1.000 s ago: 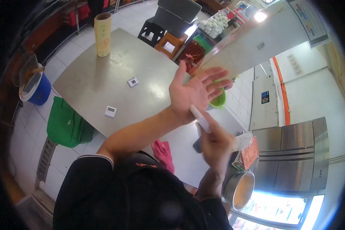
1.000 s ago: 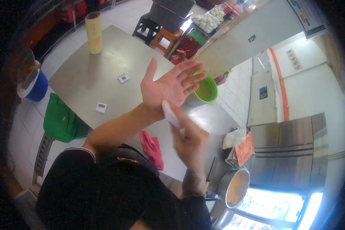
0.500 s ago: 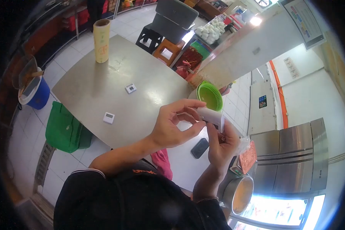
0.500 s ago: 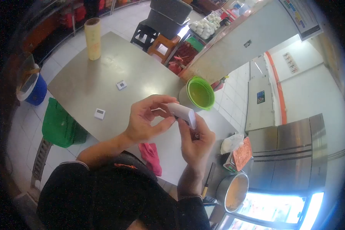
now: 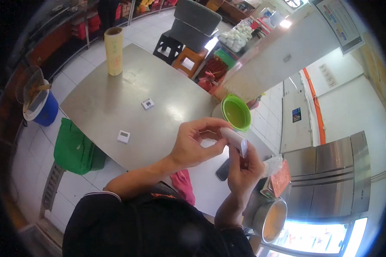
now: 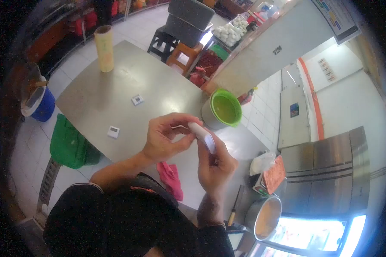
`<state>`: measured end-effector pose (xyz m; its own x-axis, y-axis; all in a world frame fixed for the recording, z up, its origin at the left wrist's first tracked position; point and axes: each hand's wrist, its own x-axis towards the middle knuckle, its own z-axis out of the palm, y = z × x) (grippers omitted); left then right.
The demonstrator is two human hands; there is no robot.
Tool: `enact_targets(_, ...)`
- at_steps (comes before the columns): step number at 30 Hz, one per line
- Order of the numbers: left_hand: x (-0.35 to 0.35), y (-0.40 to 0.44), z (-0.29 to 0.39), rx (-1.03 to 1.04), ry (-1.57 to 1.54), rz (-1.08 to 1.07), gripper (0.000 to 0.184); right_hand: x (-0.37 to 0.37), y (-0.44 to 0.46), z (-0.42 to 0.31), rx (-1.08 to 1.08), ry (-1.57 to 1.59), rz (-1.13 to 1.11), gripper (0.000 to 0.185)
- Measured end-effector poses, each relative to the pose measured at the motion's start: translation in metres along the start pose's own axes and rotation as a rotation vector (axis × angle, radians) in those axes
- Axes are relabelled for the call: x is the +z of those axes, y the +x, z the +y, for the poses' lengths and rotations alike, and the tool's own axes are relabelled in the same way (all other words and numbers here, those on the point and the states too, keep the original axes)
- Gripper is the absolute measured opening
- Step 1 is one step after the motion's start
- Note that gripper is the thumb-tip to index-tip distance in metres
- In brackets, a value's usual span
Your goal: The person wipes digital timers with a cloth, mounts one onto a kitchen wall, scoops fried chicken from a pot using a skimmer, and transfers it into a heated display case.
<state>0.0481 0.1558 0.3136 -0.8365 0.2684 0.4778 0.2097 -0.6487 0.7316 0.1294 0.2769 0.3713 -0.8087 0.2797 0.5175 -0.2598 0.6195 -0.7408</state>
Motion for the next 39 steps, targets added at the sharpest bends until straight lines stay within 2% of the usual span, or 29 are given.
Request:
enact_targets(13,-0.005,0.005,-0.008,0.053,-0.002,0.000,0.038,0.006,0.003,-0.006,-0.034,-0.106,0.006,0.029)
enact_targets(17,-0.009,0.008,-0.011,-0.014,-0.200,0.074,0.030,0.008,0.000,-0.004,-0.083,-0.183,0.002,0.029)
enact_targets(19,-0.018,0.007,-0.021,-0.051,-0.293,0.129,0.029,0.018,-0.004,0.021,-0.004,-0.075,-0.034,0.027)
enact_targets(21,-0.034,0.005,-0.045,-0.231,-0.153,0.478,0.029,0.036,-0.017,0.065,0.067,-0.099,-0.110,0.025)
enact_targets(23,-0.061,-0.010,-0.072,-0.285,-0.059,0.573,0.025,0.061,-0.040,0.133,0.235,-0.246,-0.270,0.023)
enact_targets(24,-0.073,-0.022,-0.082,-0.352,0.033,0.657,0.021,0.078,-0.059,0.185,0.148,-0.279,-0.321,0.026)
enact_targets(25,-0.082,-0.034,-0.089,-0.363,0.038,0.652,0.021,0.090,-0.078,0.232,0.160,-0.277,-0.318,0.026)
enact_targets(27,-0.097,-0.059,-0.097,-0.510,0.109,0.739,0.017,0.103,-0.113,0.301,-0.104,-0.484,0.035,0.034)
enact_targets(28,-0.103,-0.070,-0.095,-0.535,0.114,0.743,0.017,0.101,-0.124,0.310,-0.081,-0.489,0.024,0.034)
enact_targets(30,-0.114,-0.094,-0.091,-0.557,0.161,0.771,0.013,0.091,-0.151,0.328,0.263,-0.666,-0.357,0.037)
enact_targets(31,-0.120,-0.107,-0.089,-0.588,0.166,0.774,0.013,0.086,-0.164,0.333,0.291,-0.667,-0.371,0.037)
enact_targets(33,-0.134,-0.118,-0.086,-0.556,0.192,0.814,0.014,0.083,-0.164,0.347,0.171,-0.629,-0.174,0.036)
enact_targets(36,-0.144,-0.129,-0.089,-0.587,0.211,0.922,0.014,0.078,-0.152,0.332,0.193,-0.578,-0.137,0.036)
enact_targets(39,-0.132,-0.124,-0.089,-0.618,0.232,0.877,0.016,0.081,-0.146,0.338,0.255,-0.609,-0.256,0.033)
